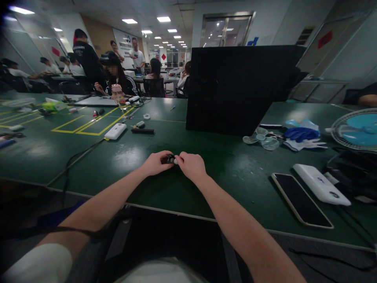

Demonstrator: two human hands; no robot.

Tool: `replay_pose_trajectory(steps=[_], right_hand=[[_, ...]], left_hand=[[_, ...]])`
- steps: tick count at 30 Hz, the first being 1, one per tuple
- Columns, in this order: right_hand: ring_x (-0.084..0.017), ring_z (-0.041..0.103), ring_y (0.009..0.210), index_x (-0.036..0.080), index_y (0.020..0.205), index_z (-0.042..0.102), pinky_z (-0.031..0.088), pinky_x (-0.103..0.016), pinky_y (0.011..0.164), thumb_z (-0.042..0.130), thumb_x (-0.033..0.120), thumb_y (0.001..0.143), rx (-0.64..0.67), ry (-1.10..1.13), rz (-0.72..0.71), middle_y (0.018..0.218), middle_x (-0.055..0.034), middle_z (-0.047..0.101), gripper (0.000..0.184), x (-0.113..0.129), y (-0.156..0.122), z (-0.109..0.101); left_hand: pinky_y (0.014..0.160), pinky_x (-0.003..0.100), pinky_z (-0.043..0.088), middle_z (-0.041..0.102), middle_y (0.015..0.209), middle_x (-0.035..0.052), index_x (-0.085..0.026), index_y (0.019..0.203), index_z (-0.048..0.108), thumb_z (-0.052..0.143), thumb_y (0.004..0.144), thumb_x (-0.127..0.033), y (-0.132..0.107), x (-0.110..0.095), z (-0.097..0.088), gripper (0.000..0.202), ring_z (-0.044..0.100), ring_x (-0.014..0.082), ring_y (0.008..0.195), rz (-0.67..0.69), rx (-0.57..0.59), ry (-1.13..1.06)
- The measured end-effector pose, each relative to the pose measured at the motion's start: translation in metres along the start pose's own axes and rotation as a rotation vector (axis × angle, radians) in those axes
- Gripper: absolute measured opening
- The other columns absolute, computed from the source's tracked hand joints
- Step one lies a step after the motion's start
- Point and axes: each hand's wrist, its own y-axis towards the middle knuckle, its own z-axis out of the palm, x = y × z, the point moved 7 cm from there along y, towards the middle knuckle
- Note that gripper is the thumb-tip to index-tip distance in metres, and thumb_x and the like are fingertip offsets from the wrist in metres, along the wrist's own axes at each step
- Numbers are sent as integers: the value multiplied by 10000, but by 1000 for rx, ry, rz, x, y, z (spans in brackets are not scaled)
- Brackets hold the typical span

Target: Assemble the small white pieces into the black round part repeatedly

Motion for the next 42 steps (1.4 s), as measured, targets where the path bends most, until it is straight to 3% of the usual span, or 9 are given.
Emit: replay_pose_trajectory(steps=[4, 9, 16, 20, 25, 32, 34, 38, 42], right_hand=[[-167, 563, 551, 228, 714, 626, 393, -310, 574, 376, 639, 1000, 34, 31, 61, 630, -23, 626, 559, -6, 1, 6], [-155, 516, 493, 209, 552, 537, 343, -303, 530, 160, 752, 970, 27, 178, 269, 555, -47, 566, 782, -36, 2, 1], [-166, 531, 537, 214, 546, 488, 412, -319, 585, 130, 831, 909, 11, 309, 521, 579, -53, 561, 801, -82, 0, -9], [-171, 541, 562, 217, 572, 502, 442, -332, 614, 152, 826, 914, 43, 334, 511, 603, -50, 565, 782, -86, -1, -6], [-181, 557, 589, 215, 603, 524, 458, -347, 628, 146, 827, 913, 103, 286, 491, 641, -64, 594, 784, -81, 1, -2], [-193, 581, 620, 204, 670, 583, 471, -350, 630, 167, 814, 923, 150, 261, 499, 699, -80, 630, 780, -80, 2, -3], [-195, 585, 627, 202, 683, 594, 474, -350, 632, 165, 821, 917, 155, 258, 501, 708, -80, 635, 788, -82, 2, -2], [-195, 592, 637, 197, 690, 614, 473, -351, 643, 159, 829, 912, 178, 241, 488, 713, -81, 643, 810, -84, 3, 2], [-197, 600, 643, 196, 691, 620, 474, -356, 652, 142, 845, 898, 169, 227, 491, 711, -82, 650, 832, -86, 4, 4]], left_hand=[[818, 336, 567, 737, 1082, 23, -262, 1225, 651, 716, 812, -402, 0, 0, 0, 441, 697, 192, 904, 1, 6, -7], [872, 367, 570, 736, 1108, 31, -262, 1251, 636, 731, 806, -401, 0, 7, 2, 476, 703, 207, 954, -18, 9, -37], [928, 409, 562, 710, 1177, 55, -254, 1243, 632, 709, 818, -415, 0, 4, 1, 460, 686, 234, 1044, 52, -4, 9], [1079, 445, 485, 604, 1397, 89, -227, 1172, 646, 721, 775, -370, -9, 24, -31, 429, 589, 281, 1269, 79, -111, 165], [1089, 452, 472, 607, 1389, 97, -220, 1238, 608, 681, 759, -283, -36, 78, -97, 488, 598, 289, 1247, 24, -254, 392], [1207, 557, 285, 483, 1516, 106, -275, 1254, 661, 647, 733, -135, -65, 106, -146, 540, 458, 343, 1399, 75, -224, 726], [1197, 534, 313, 454, 1533, 102, -273, 1258, 656, 650, 730, -128, -70, 116, -161, 548, 433, 340, 1417, 18, -347, 702], [1129, 465, 419, 547, 1392, 131, -205, 1267, 610, 683, 753, -231, -81, 157, -193, 520, 497, 311, 1344, -271, -784, 455], [1040, 421, 492, 648, 1186, 107, -182, 1245, 571, 672, 810, -351, -64, 191, -181, 477, 626, 253, 1128, -458, -885, 95]])
